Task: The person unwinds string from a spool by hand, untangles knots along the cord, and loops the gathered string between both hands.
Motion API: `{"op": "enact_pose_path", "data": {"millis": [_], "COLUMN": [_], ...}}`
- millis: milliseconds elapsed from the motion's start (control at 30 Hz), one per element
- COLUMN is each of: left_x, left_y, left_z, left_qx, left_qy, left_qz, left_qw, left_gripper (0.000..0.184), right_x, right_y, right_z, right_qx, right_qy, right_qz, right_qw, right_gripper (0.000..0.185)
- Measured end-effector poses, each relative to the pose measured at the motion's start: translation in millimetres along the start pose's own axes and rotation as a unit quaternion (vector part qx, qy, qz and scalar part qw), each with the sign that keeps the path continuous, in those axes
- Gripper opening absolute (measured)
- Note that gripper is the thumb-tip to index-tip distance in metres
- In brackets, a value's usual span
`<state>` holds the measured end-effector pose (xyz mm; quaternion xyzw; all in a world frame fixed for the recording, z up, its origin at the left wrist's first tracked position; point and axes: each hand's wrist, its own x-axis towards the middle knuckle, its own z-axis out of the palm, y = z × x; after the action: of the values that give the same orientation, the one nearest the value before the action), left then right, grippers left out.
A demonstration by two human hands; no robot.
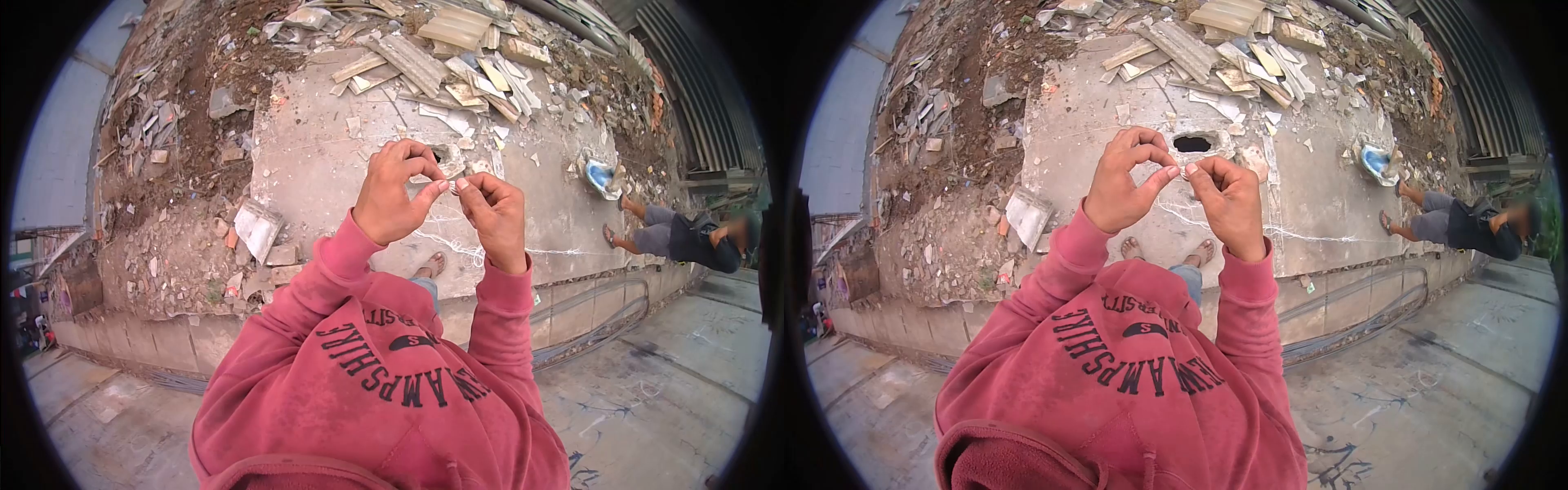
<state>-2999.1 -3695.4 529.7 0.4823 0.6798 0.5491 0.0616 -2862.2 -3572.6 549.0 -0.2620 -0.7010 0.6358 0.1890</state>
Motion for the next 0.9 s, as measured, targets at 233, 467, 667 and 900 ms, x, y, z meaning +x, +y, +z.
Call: {"op": "enact_pose_path", "data": {"millis": [233,467,667,900], "left_x": [-3.5,-3.7,-3.8,-7.0], "left_y": [1.4,0.4,-14.2,-29.7], "left_z": [3.1,4.4,8.4,11.9], "left_qx": [-0.111,-0.135,-0.325,-0.317], "left_qy": [-0.049,-0.081,-0.091,-0.064], "left_qz": [-0.046,-0.070,-0.208,-0.184], "left_qw": [0.992,0.985,0.918,0.928], "left_gripper": [0.010,0.006,0.003,0.006], "right_x": [2.3,3.5,3.4,0.1], "right_y": [-6.9,-5.7,0.9,20.4], "right_z": [-7.5,-10.4,7.3,26.7], "right_qx": [0.069,0.069,-0.207,0.126], "right_qy": [-0.036,-0.067,0.245,0.082], "right_qz": [0.027,0.050,-0.255,-0.042], "right_qw": [0.997,0.994,0.912,0.988], "right_gripper": [0.015,0.015,0.010,0.009]}}
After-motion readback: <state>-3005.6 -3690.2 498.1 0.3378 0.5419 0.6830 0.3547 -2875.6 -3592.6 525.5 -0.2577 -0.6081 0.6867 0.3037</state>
